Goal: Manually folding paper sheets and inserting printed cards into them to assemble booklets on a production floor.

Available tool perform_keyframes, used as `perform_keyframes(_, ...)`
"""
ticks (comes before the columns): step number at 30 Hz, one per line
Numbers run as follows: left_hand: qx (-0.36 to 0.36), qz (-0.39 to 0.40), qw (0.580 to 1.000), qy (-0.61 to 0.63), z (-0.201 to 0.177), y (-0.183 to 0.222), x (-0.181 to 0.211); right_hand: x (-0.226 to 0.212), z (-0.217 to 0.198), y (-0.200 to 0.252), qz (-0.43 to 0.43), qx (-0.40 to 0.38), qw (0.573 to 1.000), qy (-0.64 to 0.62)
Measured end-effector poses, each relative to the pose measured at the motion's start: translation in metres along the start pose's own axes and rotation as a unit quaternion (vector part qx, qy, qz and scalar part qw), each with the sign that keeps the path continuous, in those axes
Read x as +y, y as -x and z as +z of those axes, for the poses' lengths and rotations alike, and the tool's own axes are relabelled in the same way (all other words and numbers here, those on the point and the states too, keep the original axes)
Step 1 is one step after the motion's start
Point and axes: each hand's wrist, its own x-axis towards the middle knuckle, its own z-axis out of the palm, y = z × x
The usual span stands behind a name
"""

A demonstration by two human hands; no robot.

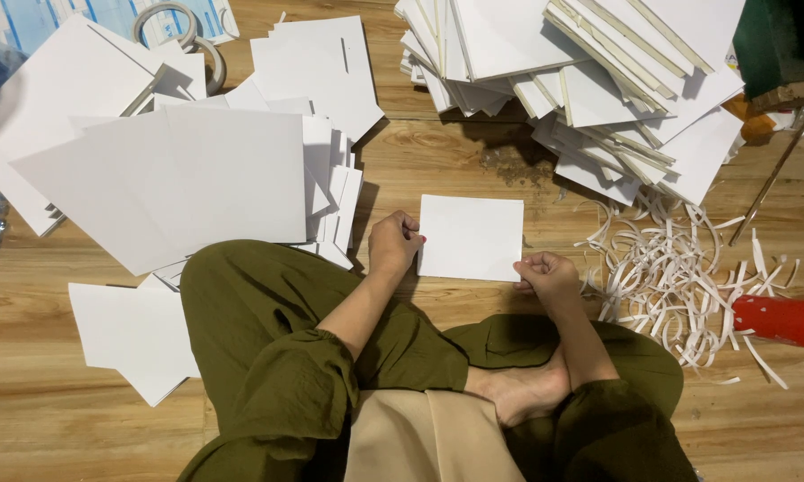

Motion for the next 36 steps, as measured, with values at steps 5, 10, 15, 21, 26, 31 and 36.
perform_keyframes(5,-0.001,0.004,1.000,0.003,-0.002,0.002,0.002,-0.005,0.002,0.003,-0.022,0.013,0.999,0.034)
perform_keyframes(10,0.001,0.004,1.000,0.006,-0.001,0.002,0.000,-0.004,0.002,0.003,-0.027,0.019,0.998,0.045)
perform_keyframes(15,-0.004,0.009,1.000,0.002,0.002,-0.003,-0.004,-0.002,0.001,0.003,-0.041,0.013,0.998,0.049)
perform_keyframes(21,-0.006,0.006,1.000,-0.006,0.000,0.001,-0.001,-0.004,0.001,0.004,-0.060,0.009,0.997,0.055)
perform_keyframes(26,-0.003,0.092,0.988,-0.121,-0.021,0.033,0.041,-0.011,0.004,0.009,-0.057,0.016,0.995,0.084)
perform_keyframes(31,-0.045,0.248,0.918,-0.307,0.003,0.023,0.019,-0.016,0.007,0.009,-0.035,0.026,0.995,0.094)
perform_keyframes(36,-0.124,0.205,0.891,-0.384,-0.009,0.031,0.035,-0.016,0.007,0.008,-0.027,0.012,0.994,0.108)
